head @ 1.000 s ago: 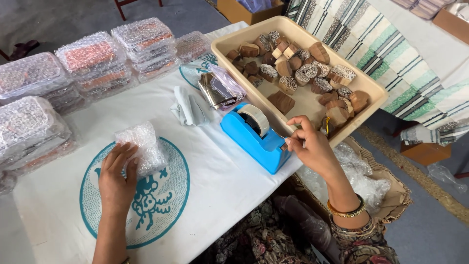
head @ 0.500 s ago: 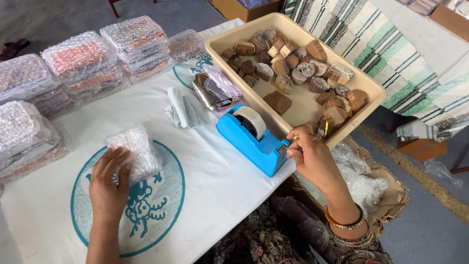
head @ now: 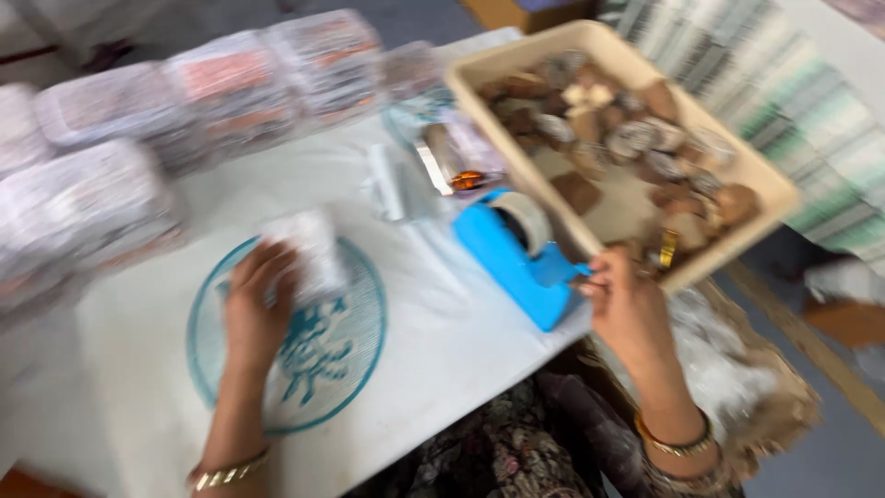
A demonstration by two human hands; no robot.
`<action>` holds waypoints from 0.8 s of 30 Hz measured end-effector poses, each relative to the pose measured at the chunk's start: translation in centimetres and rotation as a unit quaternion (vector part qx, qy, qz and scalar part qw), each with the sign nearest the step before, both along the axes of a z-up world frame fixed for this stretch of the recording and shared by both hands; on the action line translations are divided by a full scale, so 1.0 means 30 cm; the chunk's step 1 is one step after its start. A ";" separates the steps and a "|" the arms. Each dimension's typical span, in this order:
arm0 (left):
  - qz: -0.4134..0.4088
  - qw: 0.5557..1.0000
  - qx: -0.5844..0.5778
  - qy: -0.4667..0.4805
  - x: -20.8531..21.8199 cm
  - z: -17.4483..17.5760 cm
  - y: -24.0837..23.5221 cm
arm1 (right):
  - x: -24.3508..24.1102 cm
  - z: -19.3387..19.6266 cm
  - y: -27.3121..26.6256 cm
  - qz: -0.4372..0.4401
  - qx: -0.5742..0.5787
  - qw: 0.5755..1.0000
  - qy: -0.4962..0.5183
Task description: The person wraps a small rectangular item in bubble wrap on a table, folding the edges and securing the package with clear tape from a blue dispenser. The workspace contains stacks of similar wrapped items and various other craft supplies.
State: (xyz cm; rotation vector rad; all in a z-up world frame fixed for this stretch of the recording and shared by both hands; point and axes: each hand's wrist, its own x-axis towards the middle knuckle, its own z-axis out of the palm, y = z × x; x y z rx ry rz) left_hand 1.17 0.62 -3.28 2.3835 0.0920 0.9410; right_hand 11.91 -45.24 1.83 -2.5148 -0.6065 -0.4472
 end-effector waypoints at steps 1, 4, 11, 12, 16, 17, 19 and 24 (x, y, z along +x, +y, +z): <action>0.027 1.000 0.001 0.002 0.002 -0.008 -0.002 | -0.005 -0.004 0.001 0.027 0.001 1.000 0.002; 0.024 1.000 -0.016 -0.008 0.002 -0.017 0.009 | -0.040 0.000 0.003 -0.011 -0.057 0.997 -0.047; 0.015 0.999 -0.038 0.005 0.027 0.057 -0.006 | -0.184 0.156 0.167 0.106 0.132 0.985 -0.019; 0.011 0.999 -0.044 0.018 0.035 0.068 -0.004 | -0.198 0.165 0.230 0.224 0.214 0.951 0.004; 0.012 0.999 -0.028 0.026 0.060 0.034 0.020 | -0.126 0.220 0.603 0.323 0.101 0.941 0.004; 0.012 0.999 -0.037 0.018 0.065 0.020 0.027 | -0.089 0.211 0.693 0.360 0.087 0.928 0.048; 0.014 0.999 -0.042 0.008 0.070 0.011 0.039 | -0.023 0.179 0.848 0.397 0.075 0.910 0.087; 0.003 0.996 -0.093 0.001 0.074 0.002 0.060 | 0.095 0.081 1.091 0.410 -0.038 0.910 0.049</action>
